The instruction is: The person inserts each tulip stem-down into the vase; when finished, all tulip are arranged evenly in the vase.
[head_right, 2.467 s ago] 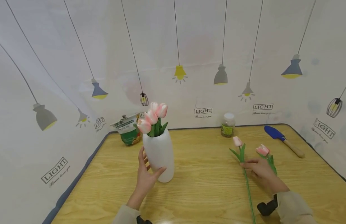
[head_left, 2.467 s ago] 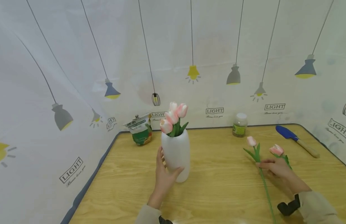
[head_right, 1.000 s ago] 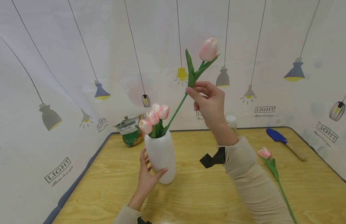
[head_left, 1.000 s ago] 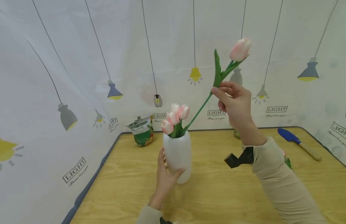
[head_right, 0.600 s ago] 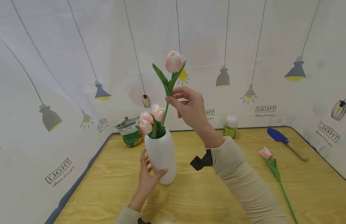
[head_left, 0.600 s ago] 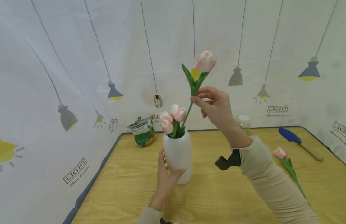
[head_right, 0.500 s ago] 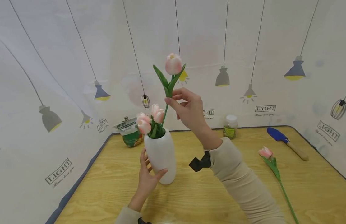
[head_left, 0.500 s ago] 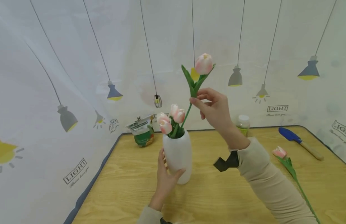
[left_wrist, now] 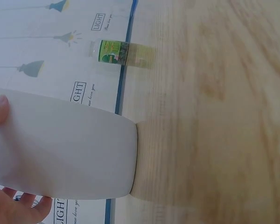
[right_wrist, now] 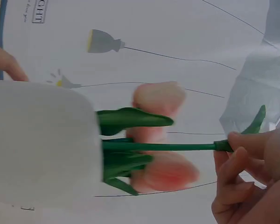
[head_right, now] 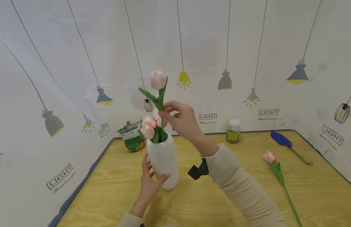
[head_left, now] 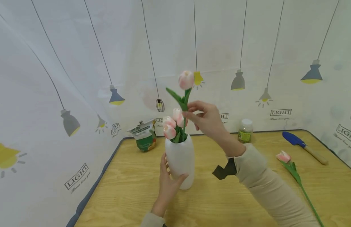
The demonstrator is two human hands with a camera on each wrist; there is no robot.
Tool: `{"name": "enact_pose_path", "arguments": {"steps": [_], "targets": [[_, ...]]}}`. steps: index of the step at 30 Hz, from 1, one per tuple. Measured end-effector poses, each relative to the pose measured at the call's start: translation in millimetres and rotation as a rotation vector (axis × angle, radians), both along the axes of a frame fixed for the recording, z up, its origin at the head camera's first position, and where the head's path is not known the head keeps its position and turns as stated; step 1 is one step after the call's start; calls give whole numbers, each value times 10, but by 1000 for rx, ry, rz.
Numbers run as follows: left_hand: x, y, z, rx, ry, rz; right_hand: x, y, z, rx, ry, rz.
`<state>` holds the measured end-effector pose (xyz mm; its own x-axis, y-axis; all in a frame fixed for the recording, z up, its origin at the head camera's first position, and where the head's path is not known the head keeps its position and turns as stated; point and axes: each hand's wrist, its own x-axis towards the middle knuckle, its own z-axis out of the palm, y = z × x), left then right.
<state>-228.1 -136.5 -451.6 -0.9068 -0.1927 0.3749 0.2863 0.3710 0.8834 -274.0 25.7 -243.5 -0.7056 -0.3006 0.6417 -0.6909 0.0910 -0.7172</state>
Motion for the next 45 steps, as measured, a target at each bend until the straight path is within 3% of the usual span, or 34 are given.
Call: {"name": "enact_pose_path", "arguments": {"steps": [4, 7, 12, 20, 28, 30, 35, 41, 45], "targets": [[-5, -9, -10, -6, 23, 2, -1, -103, -293, 225, -89, -21], [-11, -10, -19, -6, 34, 4, -19, -140, -457, 284, -153, -39], [-23, -12, -30, -4, 27, 7, -61, -150, -551, 244, -232, -57], [-24, -5, 18, 3, 22, 6, -96, -169, -577, 232, -267, -66], [148, 62, 276, 22, -20, 2, -95, -182, -626, 156, -284, -41], [147, 58, 263, 21, -21, -1, -86, -187, -640, 173, -230, -53], [40, 21, 107, 15, -23, 0, -83, -192, -677, 258, -66, -130], [-8, -7, -6, -2, 12, 11, -93, -202, -678, 150, -151, -78], [-8, -17, -23, -6, 11, 15, -85, -207, -675, 177, -109, -89]]}}
